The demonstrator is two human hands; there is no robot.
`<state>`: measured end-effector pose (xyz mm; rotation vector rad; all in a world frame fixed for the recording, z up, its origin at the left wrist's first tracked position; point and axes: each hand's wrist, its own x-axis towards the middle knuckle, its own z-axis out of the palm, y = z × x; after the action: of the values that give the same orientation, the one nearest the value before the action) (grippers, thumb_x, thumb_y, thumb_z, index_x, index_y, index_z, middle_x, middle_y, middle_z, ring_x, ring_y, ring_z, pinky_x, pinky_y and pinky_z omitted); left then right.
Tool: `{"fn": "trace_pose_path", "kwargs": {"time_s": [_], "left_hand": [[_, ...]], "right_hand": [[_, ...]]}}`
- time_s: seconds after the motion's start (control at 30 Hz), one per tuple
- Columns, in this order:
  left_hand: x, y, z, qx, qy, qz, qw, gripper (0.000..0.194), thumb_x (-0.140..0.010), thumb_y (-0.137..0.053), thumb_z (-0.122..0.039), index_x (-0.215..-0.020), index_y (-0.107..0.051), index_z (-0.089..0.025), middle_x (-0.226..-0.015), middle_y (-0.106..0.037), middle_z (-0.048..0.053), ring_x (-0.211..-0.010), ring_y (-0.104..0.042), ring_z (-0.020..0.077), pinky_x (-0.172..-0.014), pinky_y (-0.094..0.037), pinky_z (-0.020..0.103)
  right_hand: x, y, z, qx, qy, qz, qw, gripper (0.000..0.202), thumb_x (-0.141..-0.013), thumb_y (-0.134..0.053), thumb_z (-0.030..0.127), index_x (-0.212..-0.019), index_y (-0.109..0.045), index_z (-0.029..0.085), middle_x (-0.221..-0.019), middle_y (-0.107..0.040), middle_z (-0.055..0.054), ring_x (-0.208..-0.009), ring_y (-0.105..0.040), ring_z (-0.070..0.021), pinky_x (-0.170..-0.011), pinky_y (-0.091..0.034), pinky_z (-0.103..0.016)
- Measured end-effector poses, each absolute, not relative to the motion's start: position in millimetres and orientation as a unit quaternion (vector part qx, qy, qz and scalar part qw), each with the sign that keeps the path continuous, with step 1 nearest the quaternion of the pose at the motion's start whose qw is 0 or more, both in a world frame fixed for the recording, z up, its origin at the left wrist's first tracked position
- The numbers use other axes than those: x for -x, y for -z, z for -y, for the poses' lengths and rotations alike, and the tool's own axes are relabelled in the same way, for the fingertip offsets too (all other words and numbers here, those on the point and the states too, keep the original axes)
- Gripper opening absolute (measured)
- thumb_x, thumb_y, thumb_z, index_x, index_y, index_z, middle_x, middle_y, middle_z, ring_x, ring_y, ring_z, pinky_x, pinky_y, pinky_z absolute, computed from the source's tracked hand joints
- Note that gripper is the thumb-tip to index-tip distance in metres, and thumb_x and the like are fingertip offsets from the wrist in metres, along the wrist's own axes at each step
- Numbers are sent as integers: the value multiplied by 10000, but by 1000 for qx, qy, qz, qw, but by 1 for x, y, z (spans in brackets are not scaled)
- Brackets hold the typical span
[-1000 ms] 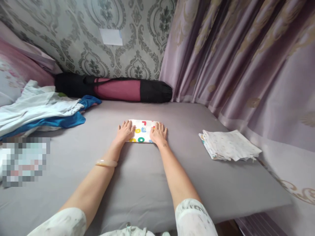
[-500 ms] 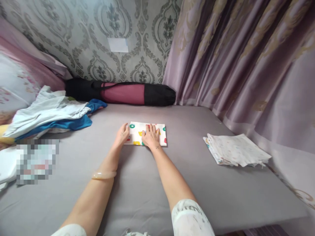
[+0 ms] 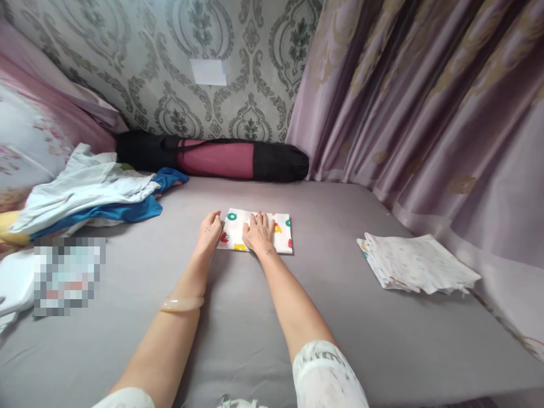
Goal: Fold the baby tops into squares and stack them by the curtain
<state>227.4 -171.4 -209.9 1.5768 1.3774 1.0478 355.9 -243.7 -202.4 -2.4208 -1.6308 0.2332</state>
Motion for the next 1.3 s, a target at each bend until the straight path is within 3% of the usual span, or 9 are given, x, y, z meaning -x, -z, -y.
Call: {"fn": "trace_pose_path", "kwargs": {"time_s": [0.2, 0.53, 0.77, 0.97, 1.17, 1.3], "left_hand": [[-227, 205, 175, -601, -407, -556, 405, 386, -898, -364, -197, -1167, -637, -151, -1251, -655, 121, -1219, -575, 226, -1063, -424, 355], [-227, 208, 172, -594, -425, -543, 415, 416, -867, -356, -170, -1172, -636, -136, -1257, -654, 118, -1211, -582, 210, -1056, -434, 333], [-230, 217, 163, -562, -472, -530, 425, 395, -887, -329, -197, -1153, -614, -140, -1214, -663, 122, -1157, -616, 189, -1018, -470, 331], [-228, 213, 164, -549, -477, -538, 426, 396, -886, -315, -189, -1162, -595, -140, -1215, -657, 132, -1144, -620, 191, -996, -491, 333], [-231, 208, 168, -592, -460, -533, 391, 409, -886, -316, -186, -1175, -599, -125, -1200, -667, 133, -1145, -617, 185, -1023, -463, 309], [-240, 206, 178, -663, -428, -512, 338, 450, -871, -322, -153, -1231, -592, -157, -1227, -666, 103, -1177, -598, 193, -1049, -441, 334]], "right_hand": [[-342, 197, 239, 815, -50, 566, 117, 568, -995, -243, 363, -1500, -366, 133, -1614, -221, -134, -1494, -108, -266, -1179, -24, -525], [-326, 203, 232, 796, -79, 592, 103, 583, -1006, -204, 390, -1528, -312, 153, -1613, -229, -123, -1487, -153, -263, -1184, -27, -500], [-304, 190, 222, 770, -72, 625, 106, 574, -1009, -213, 352, -1535, -274, 131, -1629, -169, -116, -1501, -88, -248, -1187, -41, -507], [-290, 193, 221, 746, -92, 656, 69, 597, -974, -311, 298, -1532, -267, 92, -1626, -173, -128, -1502, -75, -247, -1192, -46, -508], [-307, 187, 221, 732, -149, 652, 130, 595, -1008, -167, 359, -1551, -218, 124, -1637, -143, -95, -1504, -86, -220, -1199, -84, -483], [-341, 181, 240, 770, -85, 611, 165, 583, -1009, -172, 347, -1545, -238, 128, -1636, -142, -99, -1507, -60, -225, -1197, -46, -492]]}}
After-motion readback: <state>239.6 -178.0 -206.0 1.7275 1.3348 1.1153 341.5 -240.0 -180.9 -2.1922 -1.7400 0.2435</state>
